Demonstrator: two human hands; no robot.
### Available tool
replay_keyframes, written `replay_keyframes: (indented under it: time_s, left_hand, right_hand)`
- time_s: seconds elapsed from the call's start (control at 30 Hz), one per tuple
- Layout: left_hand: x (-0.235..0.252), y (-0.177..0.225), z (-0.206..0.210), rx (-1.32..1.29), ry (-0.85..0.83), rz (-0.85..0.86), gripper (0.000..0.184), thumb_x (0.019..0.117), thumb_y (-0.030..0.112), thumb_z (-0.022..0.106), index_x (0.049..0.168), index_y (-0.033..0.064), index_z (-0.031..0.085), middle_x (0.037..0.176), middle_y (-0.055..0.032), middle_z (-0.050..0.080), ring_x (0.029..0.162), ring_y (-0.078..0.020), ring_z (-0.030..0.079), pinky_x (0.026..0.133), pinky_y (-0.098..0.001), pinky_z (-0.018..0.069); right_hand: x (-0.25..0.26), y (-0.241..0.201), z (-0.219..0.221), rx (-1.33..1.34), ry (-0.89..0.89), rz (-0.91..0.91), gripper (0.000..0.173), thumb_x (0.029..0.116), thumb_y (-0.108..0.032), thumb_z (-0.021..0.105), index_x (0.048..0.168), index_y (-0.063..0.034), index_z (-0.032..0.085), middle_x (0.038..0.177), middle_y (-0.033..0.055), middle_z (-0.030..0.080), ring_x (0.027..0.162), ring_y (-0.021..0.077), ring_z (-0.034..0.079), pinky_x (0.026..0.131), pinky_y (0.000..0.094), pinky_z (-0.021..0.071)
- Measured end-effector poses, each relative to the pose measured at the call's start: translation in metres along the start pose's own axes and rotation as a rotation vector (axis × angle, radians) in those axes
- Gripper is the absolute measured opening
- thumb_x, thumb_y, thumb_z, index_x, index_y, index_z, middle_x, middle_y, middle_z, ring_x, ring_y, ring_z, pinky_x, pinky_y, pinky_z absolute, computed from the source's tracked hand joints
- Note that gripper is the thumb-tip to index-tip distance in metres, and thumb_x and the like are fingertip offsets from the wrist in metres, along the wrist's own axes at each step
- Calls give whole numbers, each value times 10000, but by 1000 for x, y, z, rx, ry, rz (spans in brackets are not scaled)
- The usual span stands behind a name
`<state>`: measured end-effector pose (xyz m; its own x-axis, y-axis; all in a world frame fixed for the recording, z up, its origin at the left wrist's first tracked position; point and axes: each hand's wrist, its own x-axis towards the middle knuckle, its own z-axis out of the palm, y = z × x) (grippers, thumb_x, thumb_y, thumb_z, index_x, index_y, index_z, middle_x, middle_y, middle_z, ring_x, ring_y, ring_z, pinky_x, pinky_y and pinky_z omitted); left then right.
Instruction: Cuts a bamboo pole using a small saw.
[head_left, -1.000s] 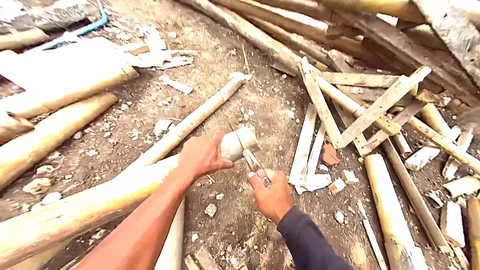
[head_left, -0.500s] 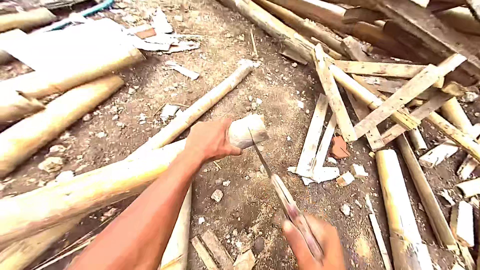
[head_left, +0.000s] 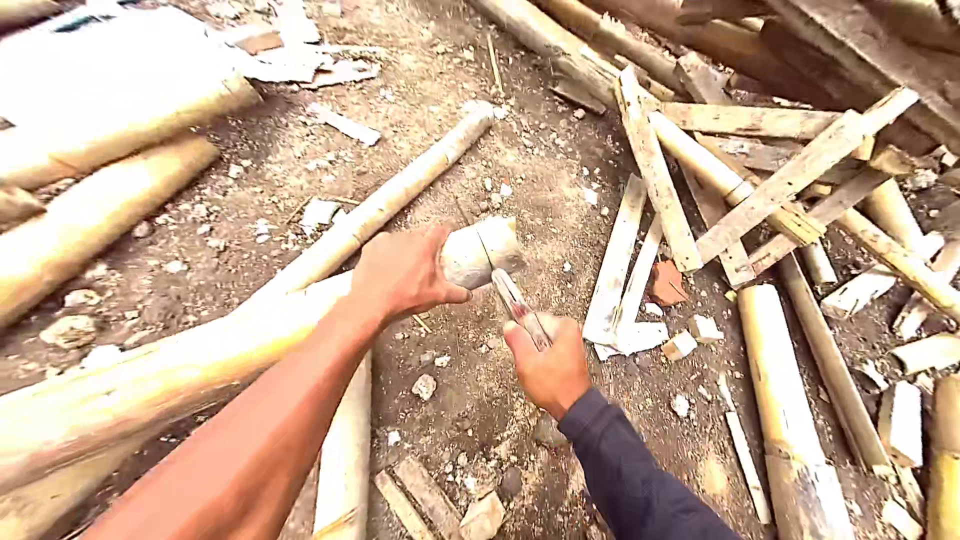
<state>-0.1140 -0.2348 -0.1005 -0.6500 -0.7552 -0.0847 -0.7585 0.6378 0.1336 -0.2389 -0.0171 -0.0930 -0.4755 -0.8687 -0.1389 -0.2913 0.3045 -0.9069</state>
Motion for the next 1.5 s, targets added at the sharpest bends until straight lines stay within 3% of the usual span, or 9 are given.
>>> replay_keyframes:
  time_s: [0.2,0.37,0.53,0.7,0.87,1.03,1.2,1.37,1.5]
  left_hand:
    - [3,-5,1,22,-16,-34,904,616,675,864,1314,163,603,998,-169,713,892,-402,701,733,-650,528]
    - [5,0,-4,11,-26,-15,887,634,662,867,1311,156,597,978,-190,708,881,-431,695,718,-671,519]
    - [7,-7,-4,3,-37,-38,842,628,657,868,1255,156,614,950,-175,707,876,-416,697,716,-658,523]
    - [8,-2,-8,-27,-22,-14,877,635,625,883,1346,203,593,962,-191,714,877,-441,693,715,-695,510]
    - [5,-8,-3,-20,-37,-39,856,630,634,875,1301,177,603,957,-180,711,871,-428,696,710,-678,517]
    - [4,2,-7,-21,-39,-37,820,628,622,885,1260,176,615,925,-175,707,850,-422,693,699,-677,514]
    - [1,-5,0,-4,-18,-36,830,630,665,864,1236,149,628,937,-177,709,866,-417,697,720,-666,519]
    - [1,0,-2,-9,0,-14,843,635,649,870,1282,174,613,948,-196,710,871,-441,693,727,-687,513]
    - [3,-3,-2,-2,-4,-43,853,631,674,856,1277,169,620,967,-185,714,892,-426,699,737,-673,520]
  right_hand:
    - [-93,10,-27,67,68,-91,298,956,-232,630,709,-68,599,531,-43,493,446,35,467,420,244,394]
    - [7,6,-5,20,-33,-32,336,985,-256,584,690,-98,545,521,20,471,437,139,461,428,349,391]
    - [-86,5,-28,71,41,-82,271,951,-197,637,720,-61,606,537,-39,510,453,37,487,427,246,418]
    - [11,-3,-1,19,-21,-29,366,986,-281,567,671,-97,540,516,36,483,425,154,474,411,358,398]
    - [-87,10,-24,90,59,-92,284,949,-215,637,706,-73,599,535,-56,487,451,23,461,421,230,390]
    - [13,-8,0,1,-51,14,362,998,-312,560,720,-81,560,541,63,500,434,190,494,412,388,416]
    - [-81,-13,-26,90,64,-26,241,929,-201,646,706,-125,594,539,-87,470,443,9,446,408,223,375]
    - [7,-32,-7,-27,-30,80,357,972,-308,578,692,-88,556,532,75,500,426,211,492,404,405,401]
    - [-67,-23,-28,65,44,-32,269,938,-238,618,685,-165,566,510,-84,441,410,25,419,378,235,345]
